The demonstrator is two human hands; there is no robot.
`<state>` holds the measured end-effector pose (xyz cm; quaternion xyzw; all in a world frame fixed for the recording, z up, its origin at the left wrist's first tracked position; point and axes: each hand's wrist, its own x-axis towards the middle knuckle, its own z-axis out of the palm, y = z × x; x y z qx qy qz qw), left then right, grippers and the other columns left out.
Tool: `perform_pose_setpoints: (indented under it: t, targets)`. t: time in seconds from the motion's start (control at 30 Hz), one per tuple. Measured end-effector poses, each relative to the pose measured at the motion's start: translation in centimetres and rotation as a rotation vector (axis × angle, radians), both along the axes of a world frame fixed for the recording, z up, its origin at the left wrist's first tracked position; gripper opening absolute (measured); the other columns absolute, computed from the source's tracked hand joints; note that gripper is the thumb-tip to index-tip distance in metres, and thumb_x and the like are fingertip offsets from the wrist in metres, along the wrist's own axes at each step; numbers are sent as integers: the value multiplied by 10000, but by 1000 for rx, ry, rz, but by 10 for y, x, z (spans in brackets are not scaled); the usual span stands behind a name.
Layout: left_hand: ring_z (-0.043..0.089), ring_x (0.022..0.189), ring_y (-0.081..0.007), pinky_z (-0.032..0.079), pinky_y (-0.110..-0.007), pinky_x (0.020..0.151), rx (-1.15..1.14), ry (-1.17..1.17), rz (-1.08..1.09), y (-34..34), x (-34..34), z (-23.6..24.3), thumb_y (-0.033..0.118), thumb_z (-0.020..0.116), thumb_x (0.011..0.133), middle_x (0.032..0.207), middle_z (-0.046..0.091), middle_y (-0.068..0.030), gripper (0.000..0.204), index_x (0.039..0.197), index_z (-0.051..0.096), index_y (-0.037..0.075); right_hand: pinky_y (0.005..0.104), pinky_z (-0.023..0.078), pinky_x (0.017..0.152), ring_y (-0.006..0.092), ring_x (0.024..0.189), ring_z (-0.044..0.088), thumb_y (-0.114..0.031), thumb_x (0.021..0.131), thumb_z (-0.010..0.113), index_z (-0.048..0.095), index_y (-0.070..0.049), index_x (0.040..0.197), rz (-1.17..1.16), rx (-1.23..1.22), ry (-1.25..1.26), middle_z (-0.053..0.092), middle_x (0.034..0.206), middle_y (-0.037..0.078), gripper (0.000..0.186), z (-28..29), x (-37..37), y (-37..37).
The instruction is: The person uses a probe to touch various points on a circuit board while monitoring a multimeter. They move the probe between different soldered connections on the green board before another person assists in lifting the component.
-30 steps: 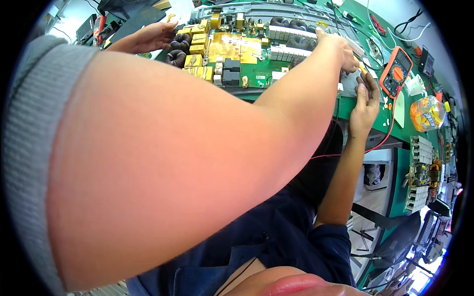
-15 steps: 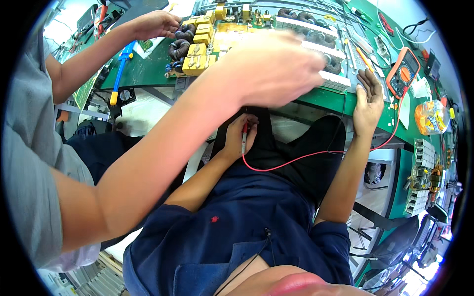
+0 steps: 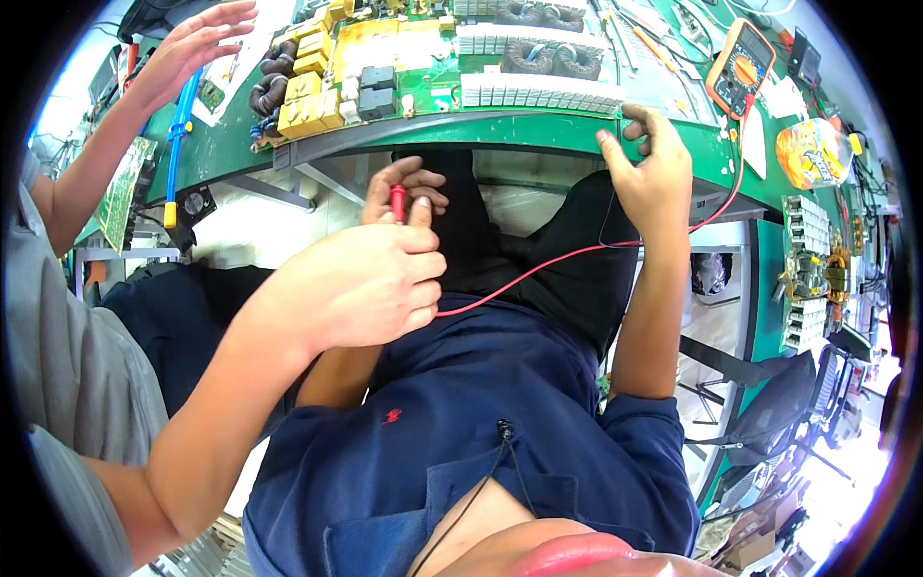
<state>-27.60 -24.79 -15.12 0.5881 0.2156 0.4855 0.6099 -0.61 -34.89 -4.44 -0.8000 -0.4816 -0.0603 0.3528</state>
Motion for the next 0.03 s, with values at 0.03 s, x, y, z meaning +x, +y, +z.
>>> perform_pose_setpoints:
  t: [0.03]
  targets:
    - [690, 956, -161, 580, -298, 860, 59, -61, -49, 8, -6, 1, 37, 624, 1012, 1200, 670, -171, 482, 1455, 434, 33, 407, 531, 772, 280, 880, 678, -263, 829, 816, 701, -70, 1162, -6, -44, -49, 699, 984, 124, 401, -1, 2, 0]
